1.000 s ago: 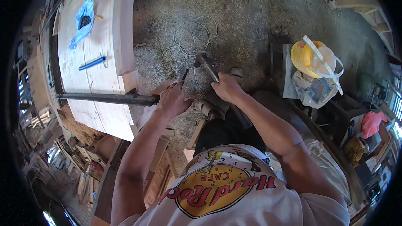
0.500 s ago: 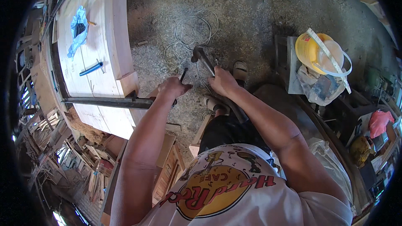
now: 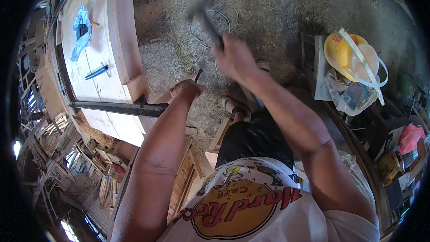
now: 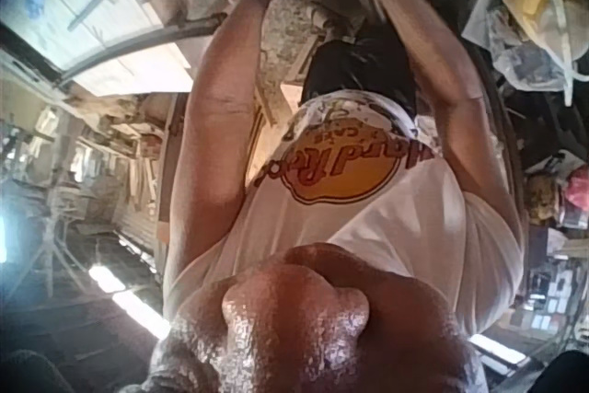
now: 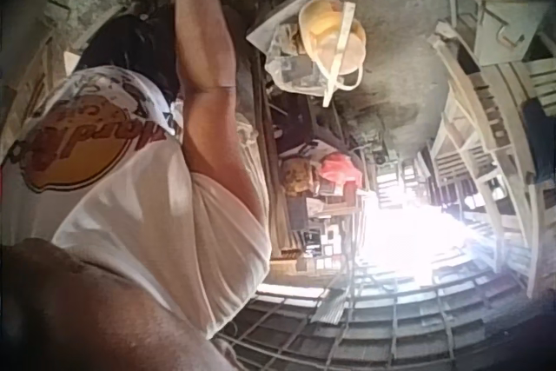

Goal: Hammering nails into wooden boards to assemble a furniture piece.

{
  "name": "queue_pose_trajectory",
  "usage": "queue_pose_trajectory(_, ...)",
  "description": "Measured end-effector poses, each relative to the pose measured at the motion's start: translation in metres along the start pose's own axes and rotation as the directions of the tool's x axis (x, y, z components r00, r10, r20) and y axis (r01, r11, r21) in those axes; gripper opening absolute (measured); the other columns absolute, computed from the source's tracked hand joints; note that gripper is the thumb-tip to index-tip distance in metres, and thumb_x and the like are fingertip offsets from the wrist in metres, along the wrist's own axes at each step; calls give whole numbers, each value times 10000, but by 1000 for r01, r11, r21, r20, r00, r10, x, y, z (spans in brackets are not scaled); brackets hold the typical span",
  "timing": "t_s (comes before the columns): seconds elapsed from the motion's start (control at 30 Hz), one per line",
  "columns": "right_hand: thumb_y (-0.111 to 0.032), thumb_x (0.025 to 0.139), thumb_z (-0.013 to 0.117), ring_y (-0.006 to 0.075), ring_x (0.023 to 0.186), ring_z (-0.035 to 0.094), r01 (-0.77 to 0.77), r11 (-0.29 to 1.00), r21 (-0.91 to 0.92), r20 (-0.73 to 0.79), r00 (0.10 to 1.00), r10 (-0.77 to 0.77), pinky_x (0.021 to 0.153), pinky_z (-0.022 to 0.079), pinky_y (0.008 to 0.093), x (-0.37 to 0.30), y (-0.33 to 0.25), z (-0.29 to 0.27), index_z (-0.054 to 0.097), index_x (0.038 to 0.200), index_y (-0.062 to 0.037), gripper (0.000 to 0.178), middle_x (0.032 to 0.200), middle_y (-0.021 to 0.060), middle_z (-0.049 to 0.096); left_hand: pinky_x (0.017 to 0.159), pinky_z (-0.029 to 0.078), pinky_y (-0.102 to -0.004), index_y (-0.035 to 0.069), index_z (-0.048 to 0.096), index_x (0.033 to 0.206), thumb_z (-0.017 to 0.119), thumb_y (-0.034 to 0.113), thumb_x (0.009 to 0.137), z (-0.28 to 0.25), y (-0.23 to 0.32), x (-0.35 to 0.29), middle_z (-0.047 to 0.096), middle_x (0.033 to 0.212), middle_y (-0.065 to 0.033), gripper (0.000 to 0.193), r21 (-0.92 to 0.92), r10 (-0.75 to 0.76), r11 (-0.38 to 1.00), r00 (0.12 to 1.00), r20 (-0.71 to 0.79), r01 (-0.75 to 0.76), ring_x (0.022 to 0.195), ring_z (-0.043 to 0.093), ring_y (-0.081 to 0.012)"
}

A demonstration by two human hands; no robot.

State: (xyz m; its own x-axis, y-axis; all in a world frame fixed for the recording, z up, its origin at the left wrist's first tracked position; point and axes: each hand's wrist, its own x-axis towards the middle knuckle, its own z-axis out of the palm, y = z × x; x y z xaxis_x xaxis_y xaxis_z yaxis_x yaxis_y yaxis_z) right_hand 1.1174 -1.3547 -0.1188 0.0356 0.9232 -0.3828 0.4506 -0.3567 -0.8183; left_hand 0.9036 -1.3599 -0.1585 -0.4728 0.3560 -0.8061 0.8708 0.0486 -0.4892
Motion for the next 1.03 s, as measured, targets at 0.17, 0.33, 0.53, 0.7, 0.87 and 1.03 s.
queue_pose_trajectory(0.17, -295, 988, 651, 421, 751, 706, 73, 937, 341, -493, 863, 112, 660, 533, 494, 45, -41, -39, 537, 967, 11, 328, 760, 235, 656, 1146, 322, -511, 167, 641, 1411, 585, 533, 904, -3, -1, -4, 584, 1497, -77, 627, 43, 21, 999, 999, 44, -23, 1424, 499, -279)
queue_pose_trajectory(0.33, -213, 927, 613, 466, 968, 700, 52, 970, -237, 387, 921, 46, 842, 553, 544, -30, 110, 95, 588, 1148, 42, 338, 998, 323, 686, 1116, 332, -511, 176, 657, 1396, 596, 554, 882, 3, 13, -9, 573, 1509, -77, 641, 136, 67, 989, 993, -98, -53, 1421, 492, -304)
queue_pose_trajectory(0.53, -243, 946, 636, 456, 857, 707, -74, 997, 16, 33, 997, 74, 751, 551, 521, 32, 14, 6, 582, 1078, 58, 333, 864, 275, 692, 1102, 337, -555, 197, 612, 1449, 602, 539, 892, -1, 2, 7, 542, 1535, -108, 653, 236, 22, 971, 997, 78, -40, 1432, 479, -306)
queue_pose_trajectory(0.7, -229, 970, 629, 389, 759, 706, -160, 938, 306, -238, 942, 239, 664, 546, 487, 43, -22, -33, 554, 1022, 40, 284, 794, 222, 672, 1129, 317, -561, 222, 574, 1485, 657, 604, 842, -2, -6, 4, 474, 1592, -104, 752, 204, -2, 979, 992, 123, -24, 1486, 403, -310)
queue_pose_trajectory(0.87, -259, 950, 656, 385, 1025, 714, 224, 913, -341, 698, 711, 86, 818, 569, 478, -53, 128, 123, 634, 1160, 39, 365, 1068, 260, 717, 1120, 320, -577, 221, 595, 1463, 672, 629, 824, -4, 3, -11, 479, 1588, -91, 762, 313, 72, 946, 996, 56, -86, 1489, 384, -335)
queue_pose_trajectory(1.03, -201, 901, 606, 393, 1035, 722, -212, 968, -132, 462, 851, 250, 902, 556, 483, -28, 113, 94, 634, 1258, 15, 419, 1090, 306, 707, 1124, 293, -626, 232, 496, 1548, 657, 690, 830, -7, -3, 3, 370, 1657, -89, 866, 335, 25, 938, 979, 203, -94, 1522, 309, -360)
